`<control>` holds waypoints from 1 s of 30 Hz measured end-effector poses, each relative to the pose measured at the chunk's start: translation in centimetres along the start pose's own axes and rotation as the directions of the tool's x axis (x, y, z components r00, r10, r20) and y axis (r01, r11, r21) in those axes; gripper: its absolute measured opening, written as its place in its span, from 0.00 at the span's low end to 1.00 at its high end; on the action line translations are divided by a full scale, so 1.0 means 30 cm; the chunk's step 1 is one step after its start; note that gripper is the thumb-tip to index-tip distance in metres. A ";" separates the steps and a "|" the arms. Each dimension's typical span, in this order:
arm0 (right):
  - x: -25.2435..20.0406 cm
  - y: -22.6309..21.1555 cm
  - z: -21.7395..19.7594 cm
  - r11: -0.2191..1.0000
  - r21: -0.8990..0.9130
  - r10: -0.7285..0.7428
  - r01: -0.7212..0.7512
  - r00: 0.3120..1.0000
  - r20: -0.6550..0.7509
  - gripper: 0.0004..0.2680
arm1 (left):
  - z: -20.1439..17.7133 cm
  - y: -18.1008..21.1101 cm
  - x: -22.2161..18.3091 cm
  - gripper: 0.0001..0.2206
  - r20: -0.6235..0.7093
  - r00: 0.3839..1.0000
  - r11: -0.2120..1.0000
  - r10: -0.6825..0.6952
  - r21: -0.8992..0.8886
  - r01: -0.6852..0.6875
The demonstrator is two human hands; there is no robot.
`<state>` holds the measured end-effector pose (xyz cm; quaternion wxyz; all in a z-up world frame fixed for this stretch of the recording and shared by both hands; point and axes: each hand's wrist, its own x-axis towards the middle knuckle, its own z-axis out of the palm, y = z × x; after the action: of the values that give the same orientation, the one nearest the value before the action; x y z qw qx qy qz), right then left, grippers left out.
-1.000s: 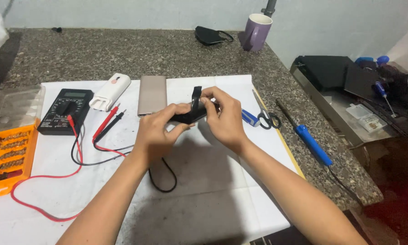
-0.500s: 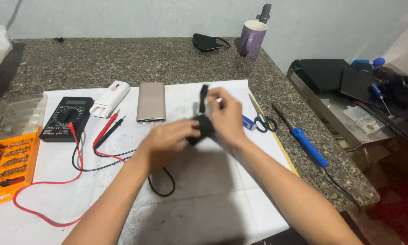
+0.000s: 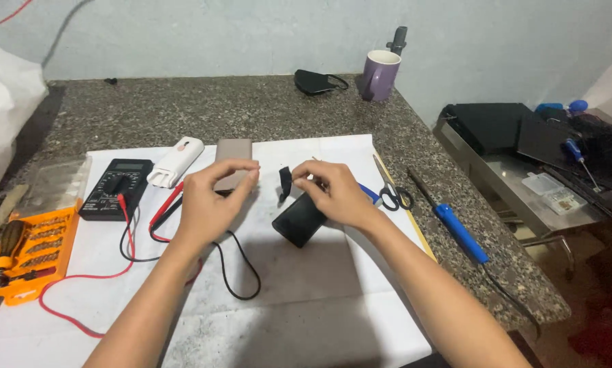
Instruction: Disassembling a small electronic device casing using a prying tool
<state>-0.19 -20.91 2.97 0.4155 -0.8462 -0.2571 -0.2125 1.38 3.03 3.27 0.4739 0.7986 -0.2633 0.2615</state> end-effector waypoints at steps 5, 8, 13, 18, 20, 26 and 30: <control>-0.012 -0.004 -0.003 0.998 0.054 0.014 -0.020 0.992 0.124 0.04 | -0.041 0.074 -0.003 0.10 0.152 0.943 0.930 0.296 0.180 -0.321; -0.021 -0.015 -0.007 0.991 0.110 0.050 -0.074 0.976 0.211 0.03 | -0.063 0.091 -0.014 0.12 0.279 0.871 0.820 0.403 0.313 -0.480; -0.020 0.041 0.023 0.963 0.219 0.079 -0.158 0.941 0.329 0.04 | -0.089 0.087 -0.017 0.07 0.327 0.862 0.820 0.387 0.305 -0.484; -0.023 0.068 0.028 0.917 0.318 0.073 -0.242 0.884 0.463 0.03 | -0.116 0.097 -0.042 0.03 0.300 0.861 0.829 0.411 0.271 -0.490; -0.022 0.026 0.016 0.906 0.332 0.072 -0.263 0.869 0.490 0.03 | -0.121 0.088 -0.057 0.03 0.296 0.862 0.828 0.412 0.273 -0.489; -0.021 0.021 0.019 0.861 0.400 0.035 -0.314 0.822 0.569 0.03 | -0.136 0.119 -0.080 0.02 0.330 0.851 0.811 0.409 0.295 -0.505; -0.021 0.039 0.027 0.824 0.461 0.006 -0.330 0.818 0.575 0.04 | -0.135 0.114 -0.098 0.03 0.382 0.835 0.784 0.396 0.333 -0.525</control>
<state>0.14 -21.02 1.46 0.5631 -0.7380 -0.3355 0.1604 -3.72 5.76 5.09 0.1650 0.8215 -0.4555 0.3006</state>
